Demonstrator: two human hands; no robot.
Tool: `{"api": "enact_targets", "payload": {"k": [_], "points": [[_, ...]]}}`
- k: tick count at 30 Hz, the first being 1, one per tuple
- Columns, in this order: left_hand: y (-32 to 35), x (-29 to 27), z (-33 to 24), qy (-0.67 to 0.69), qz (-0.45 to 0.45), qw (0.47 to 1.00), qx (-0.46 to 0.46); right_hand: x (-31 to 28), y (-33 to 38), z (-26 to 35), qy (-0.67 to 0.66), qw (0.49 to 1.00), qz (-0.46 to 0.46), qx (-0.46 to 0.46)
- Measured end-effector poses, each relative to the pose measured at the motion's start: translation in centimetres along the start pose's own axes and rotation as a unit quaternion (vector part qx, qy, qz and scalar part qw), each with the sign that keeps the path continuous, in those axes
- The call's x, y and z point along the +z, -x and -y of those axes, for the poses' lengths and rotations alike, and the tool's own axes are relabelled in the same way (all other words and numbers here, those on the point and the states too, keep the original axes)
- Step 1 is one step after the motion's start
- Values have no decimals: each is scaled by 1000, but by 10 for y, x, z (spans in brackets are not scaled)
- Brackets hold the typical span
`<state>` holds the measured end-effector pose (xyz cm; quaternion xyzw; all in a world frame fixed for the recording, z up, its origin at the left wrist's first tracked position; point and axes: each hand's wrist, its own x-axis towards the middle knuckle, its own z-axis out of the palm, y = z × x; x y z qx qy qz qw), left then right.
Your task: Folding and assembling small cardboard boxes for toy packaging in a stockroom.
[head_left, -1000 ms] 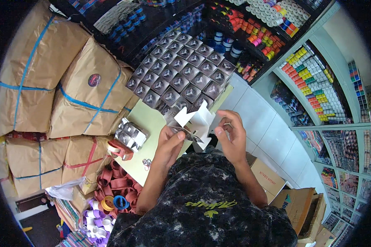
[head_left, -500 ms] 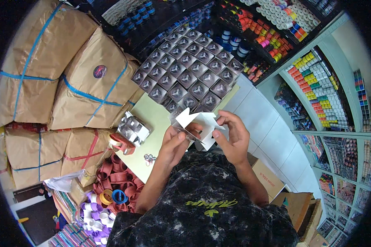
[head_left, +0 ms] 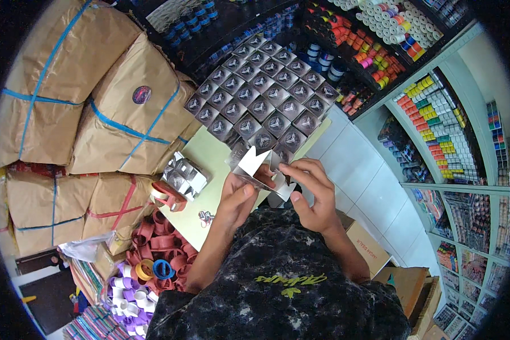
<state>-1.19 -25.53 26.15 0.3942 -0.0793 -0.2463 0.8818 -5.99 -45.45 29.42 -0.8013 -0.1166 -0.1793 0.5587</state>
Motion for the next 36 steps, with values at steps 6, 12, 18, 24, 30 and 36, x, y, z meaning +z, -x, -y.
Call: {"api": "enact_targets", "payload": {"k": [6,12,18,24,30,36], "points": [[-1,6,2,-5,-11,1000,1,-3,-1,2,67,997,5,-29],[-3,3,7,3,-17,1000,19,-1,-2,6,4,1000,3,-18],[-3,12,8,43,-21,999,20,-4,-1,9,22,1000,16,-12],[-3,5,15,56,-19,998,15,-8,-1,12,62,998,15,-24],[-1,16,18,29,1,1000,2,8,16,-7,-108,977,-154,97],[-1,14,22,-34,8,999,27,1,16,-3,-249,929,-164,221]]}}
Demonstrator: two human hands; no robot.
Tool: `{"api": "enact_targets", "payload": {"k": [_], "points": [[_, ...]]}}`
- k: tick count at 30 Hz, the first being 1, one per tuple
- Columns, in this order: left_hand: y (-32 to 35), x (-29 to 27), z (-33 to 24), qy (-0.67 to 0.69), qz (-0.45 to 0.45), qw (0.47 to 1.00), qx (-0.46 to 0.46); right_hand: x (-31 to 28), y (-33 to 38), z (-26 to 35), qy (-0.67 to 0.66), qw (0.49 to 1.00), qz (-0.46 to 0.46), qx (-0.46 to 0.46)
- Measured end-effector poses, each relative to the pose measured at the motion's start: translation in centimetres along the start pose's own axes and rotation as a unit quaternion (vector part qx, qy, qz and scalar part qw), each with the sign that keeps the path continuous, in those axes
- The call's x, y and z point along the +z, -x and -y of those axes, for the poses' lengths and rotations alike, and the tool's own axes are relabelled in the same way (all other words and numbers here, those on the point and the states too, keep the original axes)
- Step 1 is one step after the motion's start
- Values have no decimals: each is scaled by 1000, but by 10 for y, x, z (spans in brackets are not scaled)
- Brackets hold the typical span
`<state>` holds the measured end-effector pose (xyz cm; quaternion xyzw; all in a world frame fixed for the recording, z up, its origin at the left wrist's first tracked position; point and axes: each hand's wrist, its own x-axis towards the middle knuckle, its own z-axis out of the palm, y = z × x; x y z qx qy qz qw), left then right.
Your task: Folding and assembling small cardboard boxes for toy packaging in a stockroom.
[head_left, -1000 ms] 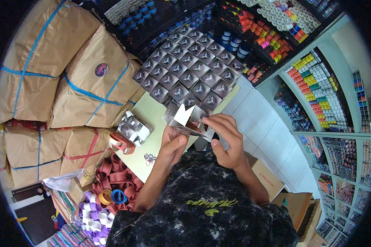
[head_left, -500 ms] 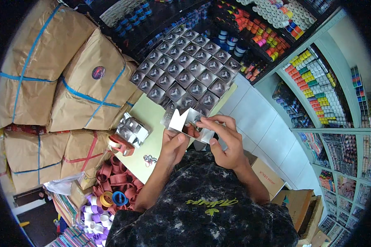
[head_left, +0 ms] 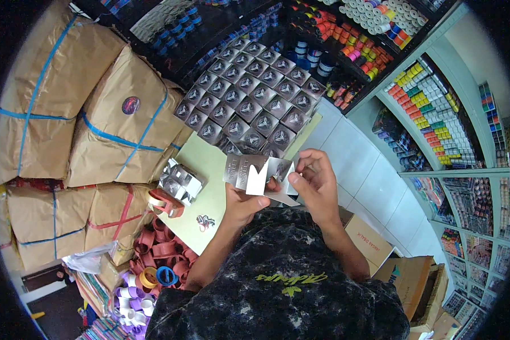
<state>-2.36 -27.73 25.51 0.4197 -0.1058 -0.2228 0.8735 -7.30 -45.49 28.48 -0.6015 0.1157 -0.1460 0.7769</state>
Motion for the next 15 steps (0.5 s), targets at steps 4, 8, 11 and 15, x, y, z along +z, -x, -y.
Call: {"api": "enact_targets", "payload": {"k": [4,8,11,15], "points": [[-2,3,0,-31,-16,999,4,-3,3,5,-52,992,42,111],[-2,4,3,-68,-2,998,10,-4,5,2,-70,992,31,101],[-4,5,5,-76,-13,997,9,-3,8,6,-77,994,1,76],[-4,-4,9,-101,-7,995,-5,-8,9,18,-128,987,-14,96]]}}
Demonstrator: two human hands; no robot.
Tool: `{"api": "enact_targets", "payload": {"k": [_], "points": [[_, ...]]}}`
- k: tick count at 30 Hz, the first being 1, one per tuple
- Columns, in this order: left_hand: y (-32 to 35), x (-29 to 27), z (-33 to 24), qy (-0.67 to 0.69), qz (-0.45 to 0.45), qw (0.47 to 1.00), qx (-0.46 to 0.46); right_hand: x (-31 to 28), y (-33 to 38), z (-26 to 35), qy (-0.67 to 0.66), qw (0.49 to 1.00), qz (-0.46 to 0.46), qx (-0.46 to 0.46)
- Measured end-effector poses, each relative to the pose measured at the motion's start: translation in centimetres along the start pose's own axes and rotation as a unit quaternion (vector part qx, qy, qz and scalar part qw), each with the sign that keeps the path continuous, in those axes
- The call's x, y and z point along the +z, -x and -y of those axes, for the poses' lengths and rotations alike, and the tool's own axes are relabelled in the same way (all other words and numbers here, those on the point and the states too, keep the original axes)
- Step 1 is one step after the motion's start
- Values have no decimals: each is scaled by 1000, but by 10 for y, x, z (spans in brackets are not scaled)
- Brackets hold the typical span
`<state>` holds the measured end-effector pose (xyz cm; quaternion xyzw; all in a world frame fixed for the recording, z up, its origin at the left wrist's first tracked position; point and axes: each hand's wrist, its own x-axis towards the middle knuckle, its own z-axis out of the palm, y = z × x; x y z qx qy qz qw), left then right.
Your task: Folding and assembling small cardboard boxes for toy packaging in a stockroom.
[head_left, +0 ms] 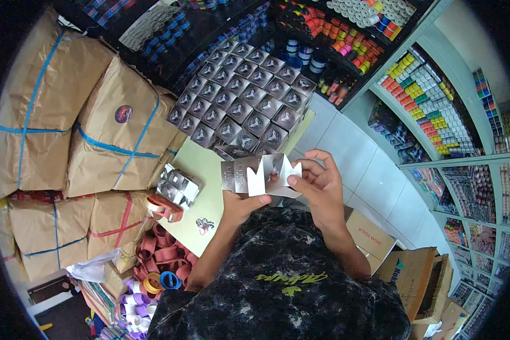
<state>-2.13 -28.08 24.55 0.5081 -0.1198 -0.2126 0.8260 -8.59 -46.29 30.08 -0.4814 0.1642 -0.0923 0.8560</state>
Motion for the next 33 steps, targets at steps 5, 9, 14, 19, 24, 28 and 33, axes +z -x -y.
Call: {"api": "enact_targets", "payload": {"k": [5,9,14,19,24,28,33], "points": [[-1,6,-6,-22,-10,999,22,-3,-2,7,-22,999,1,26],[-1,6,-7,-80,18,995,58,-2,-1,8,6,999,26,40],[-2,12,-8,-35,8,999,35,1,5,7,45,999,11,-16],[-4,13,-7,-45,6,999,21,1,8,0,67,996,-11,-58],[-7,13,1,-5,-4,999,37,-4,8,-7,168,968,21,-182],[-3,6,9,11,-5,1000,18,-3,10,7,280,927,35,-248],[-4,11,7,57,-9,998,-3,-7,7,8,347,884,63,-308]]}}
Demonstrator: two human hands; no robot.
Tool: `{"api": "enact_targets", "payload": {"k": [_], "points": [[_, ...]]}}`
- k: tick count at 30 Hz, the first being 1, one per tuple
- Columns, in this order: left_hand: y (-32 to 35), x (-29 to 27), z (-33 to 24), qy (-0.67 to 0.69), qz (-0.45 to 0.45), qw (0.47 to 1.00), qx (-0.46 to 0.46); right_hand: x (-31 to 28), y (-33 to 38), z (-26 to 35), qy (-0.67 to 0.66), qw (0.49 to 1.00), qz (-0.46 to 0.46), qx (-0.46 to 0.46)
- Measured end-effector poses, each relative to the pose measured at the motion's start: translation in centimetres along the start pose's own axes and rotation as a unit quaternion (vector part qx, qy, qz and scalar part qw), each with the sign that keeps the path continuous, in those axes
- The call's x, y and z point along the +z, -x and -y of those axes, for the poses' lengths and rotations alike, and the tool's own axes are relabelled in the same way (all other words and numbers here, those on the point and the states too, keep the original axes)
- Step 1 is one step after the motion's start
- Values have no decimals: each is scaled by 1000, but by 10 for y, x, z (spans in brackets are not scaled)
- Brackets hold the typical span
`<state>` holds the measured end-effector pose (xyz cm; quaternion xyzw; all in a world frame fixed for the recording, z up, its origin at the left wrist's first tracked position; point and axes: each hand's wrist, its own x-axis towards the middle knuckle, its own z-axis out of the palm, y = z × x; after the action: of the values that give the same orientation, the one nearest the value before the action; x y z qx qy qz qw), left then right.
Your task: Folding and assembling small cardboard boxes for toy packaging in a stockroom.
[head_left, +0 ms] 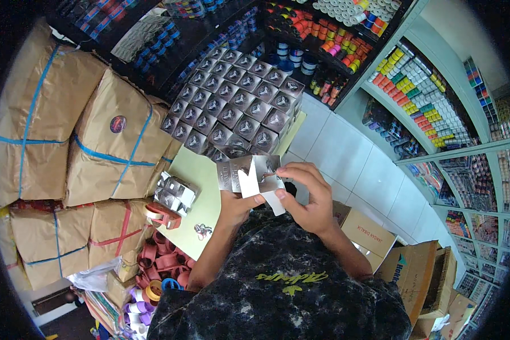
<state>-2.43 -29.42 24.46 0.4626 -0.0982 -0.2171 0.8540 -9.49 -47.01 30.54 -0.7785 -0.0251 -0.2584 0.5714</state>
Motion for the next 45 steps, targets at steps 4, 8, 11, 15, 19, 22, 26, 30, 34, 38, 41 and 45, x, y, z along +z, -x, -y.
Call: {"api": "enact_targets", "payload": {"k": [4,8,11,15,19,22,26,30,34,38,41,45], "points": [[-1,3,0,21,5,1000,-9,-4,-1,-5,16,999,18,-31],[1,0,-3,-3,12,999,-33,-8,-3,-11,29,997,44,-64],[1,3,-7,-3,12,999,-41,-9,-2,-16,34,994,46,-95],[-1,-4,-7,-1,34,998,-43,-14,-9,-10,47,990,59,-117],[-2,-5,-9,7,50,997,-57,-15,-7,-15,-13,996,50,-75],[-1,-4,-8,-14,58,996,-67,-8,-2,-21,-102,995,10,3],[0,-3,-8,17,63,994,-91,-6,-5,-20,-172,983,13,56],[1,-2,-6,-4,69,994,-87,-6,-4,-18,-261,958,14,121],[1,1,-7,-21,77,993,-89,-7,-2,-20,-232,965,10,123],[0,4,-9,-24,73,992,-98,-5,-2,-23,-191,976,2,103],[0,3,-8,-22,77,993,-91,-6,-3,-22,-189,976,-5,103],[-1,4,-7,-21,82,993,-85,-7,-2,-24,-187,977,7,98]]}}
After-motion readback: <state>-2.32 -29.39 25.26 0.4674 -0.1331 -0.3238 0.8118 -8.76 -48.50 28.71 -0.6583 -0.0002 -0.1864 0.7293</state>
